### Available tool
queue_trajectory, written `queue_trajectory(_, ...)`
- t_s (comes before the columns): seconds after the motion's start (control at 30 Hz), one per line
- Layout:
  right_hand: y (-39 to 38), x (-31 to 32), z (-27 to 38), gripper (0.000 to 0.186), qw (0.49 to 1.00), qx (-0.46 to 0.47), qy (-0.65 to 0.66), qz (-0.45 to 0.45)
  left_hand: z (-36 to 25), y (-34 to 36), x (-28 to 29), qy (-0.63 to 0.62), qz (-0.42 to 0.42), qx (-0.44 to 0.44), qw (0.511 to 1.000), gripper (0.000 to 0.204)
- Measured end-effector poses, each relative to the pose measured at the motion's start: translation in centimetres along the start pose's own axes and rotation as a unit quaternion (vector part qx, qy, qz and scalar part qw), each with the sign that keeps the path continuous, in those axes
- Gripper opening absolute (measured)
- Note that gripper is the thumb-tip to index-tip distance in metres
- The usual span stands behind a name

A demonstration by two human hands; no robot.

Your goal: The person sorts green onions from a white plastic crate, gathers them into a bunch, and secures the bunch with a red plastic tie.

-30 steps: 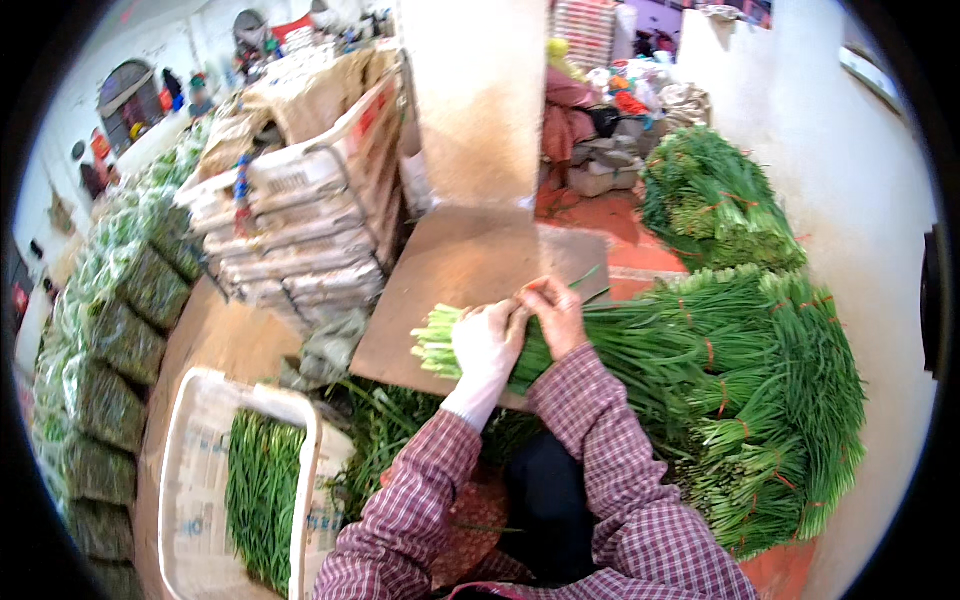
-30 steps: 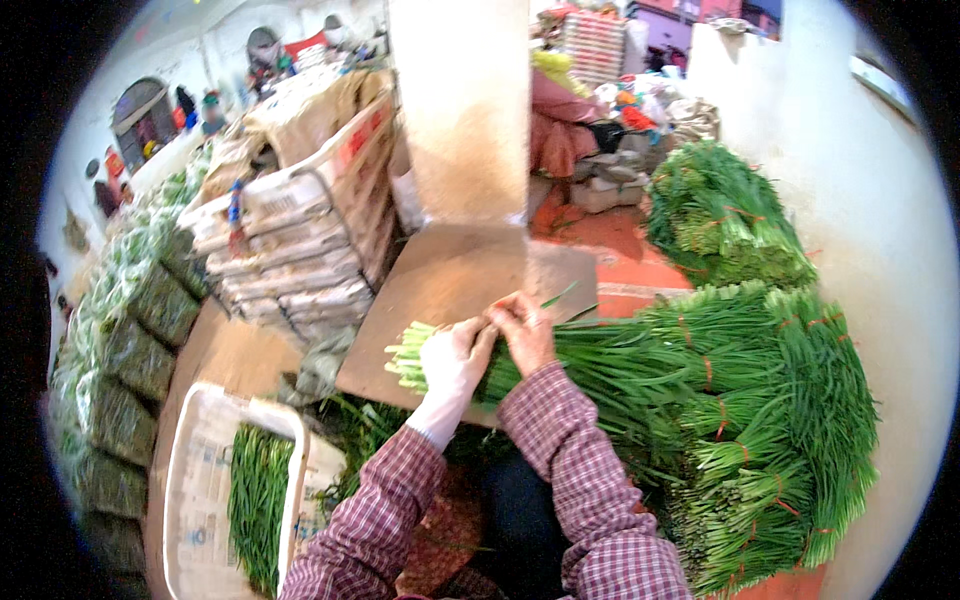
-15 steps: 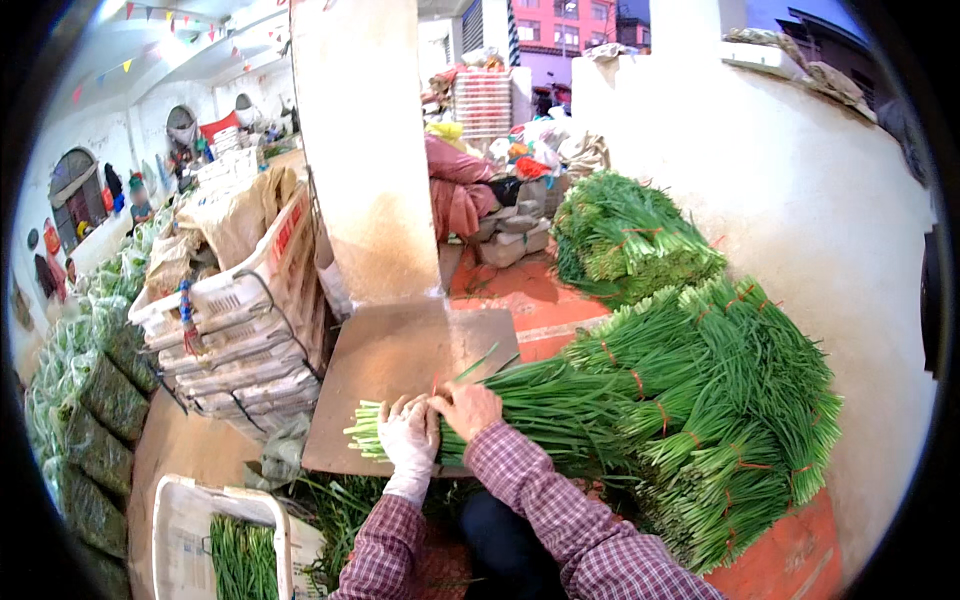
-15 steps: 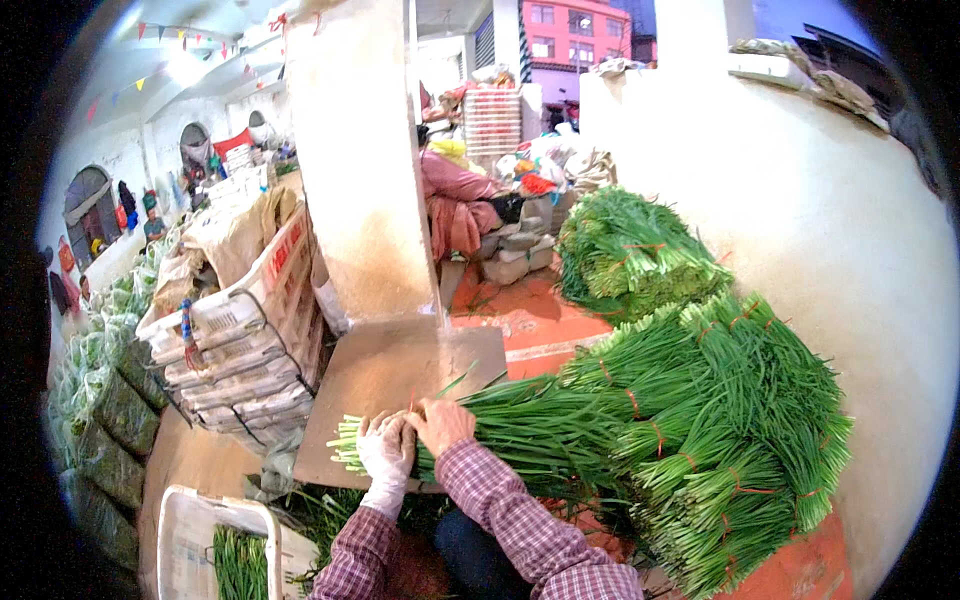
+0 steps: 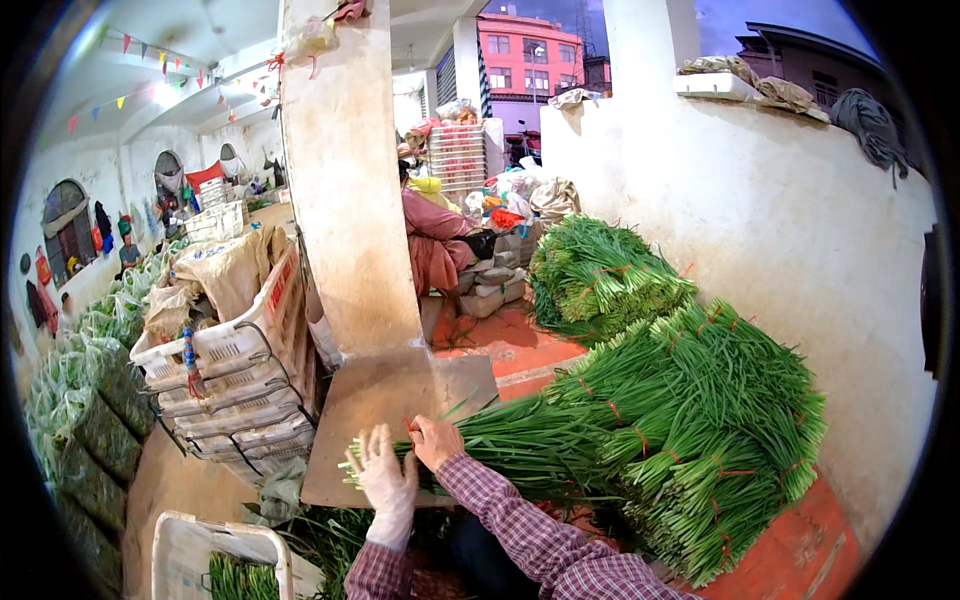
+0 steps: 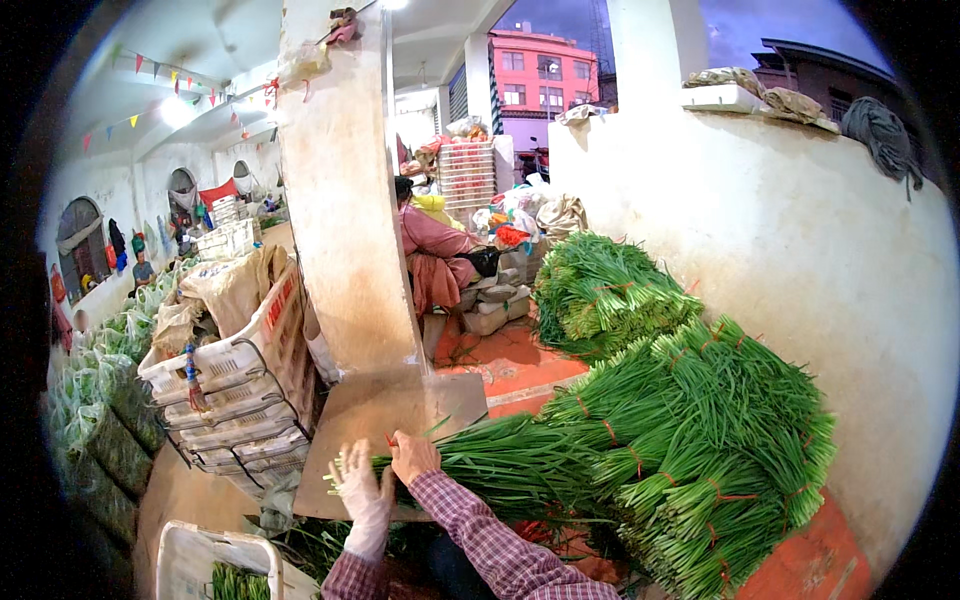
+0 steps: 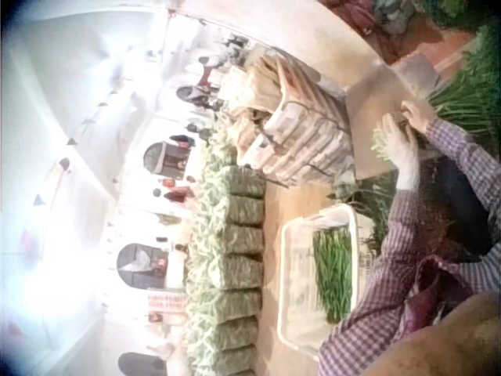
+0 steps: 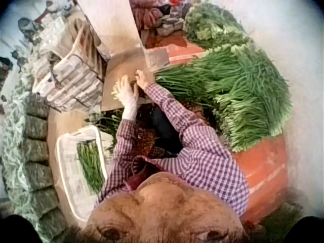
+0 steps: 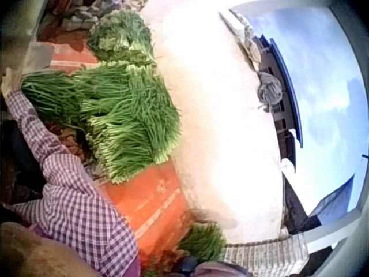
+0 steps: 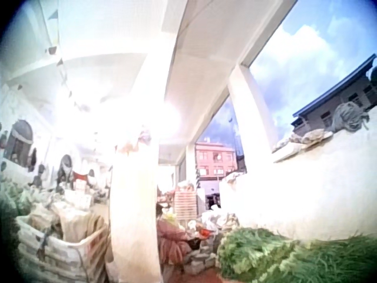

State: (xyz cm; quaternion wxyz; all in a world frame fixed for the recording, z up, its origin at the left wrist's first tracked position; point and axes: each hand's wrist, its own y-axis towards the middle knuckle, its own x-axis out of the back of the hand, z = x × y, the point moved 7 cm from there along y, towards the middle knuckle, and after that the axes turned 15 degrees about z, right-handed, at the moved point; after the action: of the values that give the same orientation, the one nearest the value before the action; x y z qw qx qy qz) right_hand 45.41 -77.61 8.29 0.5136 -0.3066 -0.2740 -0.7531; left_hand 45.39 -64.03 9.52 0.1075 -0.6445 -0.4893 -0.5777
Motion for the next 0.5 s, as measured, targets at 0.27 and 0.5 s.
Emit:
queue_trajectory(0.27, -0.6, -2.2, 1.3, 0.014, 0.932, -0.037, 0.351, 0.08, 5.7, -9.5, 7.5, -0.437, -0.083, 0.12, 0.888, 0.036)
queue_trajectory(0.5, -3.7, 2.5, 2.1, 0.011, 0.862, 0.111, 0.49, 0.069, 4.4, -12.5, -2.2, -0.912, 0.188, 0.17, 0.322, 0.052)
